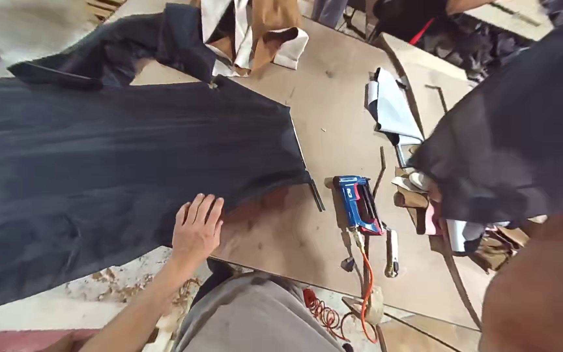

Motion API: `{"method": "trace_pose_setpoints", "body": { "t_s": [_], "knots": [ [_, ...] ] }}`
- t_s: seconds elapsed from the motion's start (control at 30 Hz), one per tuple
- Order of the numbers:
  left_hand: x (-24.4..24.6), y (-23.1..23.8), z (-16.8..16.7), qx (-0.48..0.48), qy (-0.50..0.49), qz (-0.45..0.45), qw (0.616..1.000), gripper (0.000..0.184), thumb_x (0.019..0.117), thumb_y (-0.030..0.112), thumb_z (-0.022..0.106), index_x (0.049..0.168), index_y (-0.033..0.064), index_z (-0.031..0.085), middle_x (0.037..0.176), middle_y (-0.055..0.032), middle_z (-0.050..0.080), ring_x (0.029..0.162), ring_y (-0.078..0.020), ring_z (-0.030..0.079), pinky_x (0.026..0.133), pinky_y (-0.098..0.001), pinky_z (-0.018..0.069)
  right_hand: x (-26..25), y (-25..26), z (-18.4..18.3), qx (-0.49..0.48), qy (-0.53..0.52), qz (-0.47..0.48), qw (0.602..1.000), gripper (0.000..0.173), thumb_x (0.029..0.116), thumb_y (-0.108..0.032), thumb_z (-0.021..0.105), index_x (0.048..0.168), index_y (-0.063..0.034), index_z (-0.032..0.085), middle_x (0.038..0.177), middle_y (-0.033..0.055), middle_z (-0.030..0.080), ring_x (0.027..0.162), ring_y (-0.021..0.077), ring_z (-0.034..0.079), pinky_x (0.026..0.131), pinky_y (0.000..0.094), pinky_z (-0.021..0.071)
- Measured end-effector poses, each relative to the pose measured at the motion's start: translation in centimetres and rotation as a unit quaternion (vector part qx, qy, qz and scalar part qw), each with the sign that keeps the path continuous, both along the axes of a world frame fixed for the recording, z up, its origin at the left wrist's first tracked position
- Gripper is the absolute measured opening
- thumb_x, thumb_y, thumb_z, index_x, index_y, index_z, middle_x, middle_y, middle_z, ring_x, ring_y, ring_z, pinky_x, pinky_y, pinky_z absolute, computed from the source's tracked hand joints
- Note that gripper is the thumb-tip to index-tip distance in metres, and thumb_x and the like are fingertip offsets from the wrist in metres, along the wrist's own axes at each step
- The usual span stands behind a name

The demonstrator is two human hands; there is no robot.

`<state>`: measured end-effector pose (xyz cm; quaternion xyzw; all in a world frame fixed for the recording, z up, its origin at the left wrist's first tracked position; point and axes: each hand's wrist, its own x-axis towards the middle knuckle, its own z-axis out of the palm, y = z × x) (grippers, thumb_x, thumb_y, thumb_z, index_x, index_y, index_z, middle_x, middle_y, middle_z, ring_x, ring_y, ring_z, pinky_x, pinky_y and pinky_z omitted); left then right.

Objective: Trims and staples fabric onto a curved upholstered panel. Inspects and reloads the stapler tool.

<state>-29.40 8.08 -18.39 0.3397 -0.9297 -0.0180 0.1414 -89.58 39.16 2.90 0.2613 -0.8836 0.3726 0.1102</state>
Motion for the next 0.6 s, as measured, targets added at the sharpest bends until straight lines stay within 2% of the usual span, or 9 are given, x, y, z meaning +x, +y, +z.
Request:
{"method": "trace_pose_setpoints", "body": {
  "t_s": [0.03,0.07,0.13,0.17,0.27,0.33,0.43,0.5,0.6],
  "knots": [
    [-0.9,-0.5,0.0,0.003,-0.019,0.002,1.000,0.058,0.0948,0.026,0.063,0.149,0.0116,0.051,0.151,-0.0196,0.053,0.142,-0.0434,0.047,0.111,-0.0661,0.0376,2.2,-1.7,-1.9,0.062,-0.035,-0.047,0.996,0.048,0.1058,-0.020,0.050,0.145,0.0072,0.046,0.142,0.0223,0.056,0.131,0.0239,0.055,0.113,0.0414,0.0413],
    [-1.7,-1.0,-0.1,0.006,-0.037,0.002,0.999,0.059,0.0954,0.026,0.063,0.151,0.0125,0.050,0.153,-0.0185,0.051,0.143,-0.0422,0.046,0.112,-0.0650,0.0370,3.1,-2.7,-4.2,0.141,-0.029,-0.046,0.989,0.046,0.1025,-0.020,0.057,0.136,0.0102,0.054,0.135,0.0290,0.060,0.127,0.0357,0.058,0.109,0.0540,0.0428],
    [-2.9,-1.6,-0.6,0.003,-0.046,-0.013,0.999,0.054,0.0977,0.027,0.059,0.149,0.0126,0.052,0.153,-0.0166,0.053,0.142,-0.0404,0.049,0.112,-0.0629,0.0385,2.6,-4.5,-8.5,0.270,-0.036,-0.017,0.962,0.044,0.0933,-0.032,0.068,0.116,0.0062,0.069,0.114,0.0347,0.067,0.110,0.0528,0.063,0.093,0.0748,0.0452],
    [-3.2,-1.8,-1.0,-0.005,-0.033,-0.027,0.999,0.047,0.0999,0.027,0.056,0.145,0.0119,0.057,0.149,-0.0159,0.057,0.138,-0.0395,0.053,0.109,-0.0614,0.0420,2.4,-5.3,-10.3,0.312,-0.074,-0.020,0.947,0.043,0.0914,-0.034,0.068,0.115,0.0023,0.071,0.112,0.0342,0.067,0.110,0.0551,0.062,0.091,0.0783,0.0437],
    [-3.6,-1.6,-1.7,-0.050,0.031,-0.066,0.996,0.030,0.1049,0.020,0.052,0.127,0.0116,0.070,0.129,-0.0131,0.071,0.121,-0.0349,0.066,0.098,-0.0526,0.0536,3.7,-7.5,-13.9,0.334,-0.096,-0.033,0.937,0.044,0.0936,-0.024,0.066,0.127,0.0040,0.064,0.122,0.0345,0.064,0.119,0.0550,0.059,0.097,0.0760,0.0419],
    [-3.5,-1.6,-1.9,-0.063,0.070,-0.092,0.991,0.025,0.1032,0.013,0.054,0.118,0.0106,0.074,0.116,-0.0119,0.075,0.111,-0.0324,0.071,0.093,-0.0477,0.0565,6.2,-9.4,-13.0,0.341,-0.044,-0.008,0.939,0.045,0.0969,-0.021,0.060,0.134,0.0050,0.060,0.135,0.0351,0.057,0.127,0.0552,0.054,0.098,0.0755,0.0423],
    [-3.7,-1.5,-1.4,-0.007,0.127,-0.124,0.984,0.025,0.1035,0.019,0.055,0.114,0.0090,0.076,0.101,-0.0125,0.077,0.096,-0.0300,0.074,0.087,-0.0459,0.0581,13.4,-14.3,-12.1,0.293,0.037,0.183,0.938,0.046,0.0992,-0.028,0.059,0.140,-0.0079,0.061,0.152,0.0204,0.052,0.141,0.0418,0.048,0.110,0.0640,0.0428],
    [-5.1,-2.2,0.7,0.084,0.172,-0.102,0.976,0.036,0.1038,0.032,0.053,0.121,0.0097,0.074,0.110,-0.0125,0.076,0.104,-0.0279,0.073,0.093,-0.0463,0.0572,19.4,-18.9,-13.8,0.237,0.062,0.335,0.910,0.049,0.0986,-0.039,0.062,0.142,-0.0175,0.062,0.156,0.0102,0.050,0.148,0.0317,0.042,0.120,0.0593,0.0351],
    [-10.1,-5.5,3.3,0.145,0.145,-0.035,0.978,0.048,0.1067,0.037,0.040,0.141,0.0111,0.061,0.146,-0.0100,0.061,0.141,-0.0284,0.052,0.115,-0.0518,0.0432,24.9,-26.8,-16.1,0.222,0.157,0.427,0.862,0.045,0.1066,-0.042,0.046,0.147,-0.0244,0.058,0.162,0.0012,0.045,0.154,0.0247,0.033,0.125,0.0622,0.0211]
  ]
}}
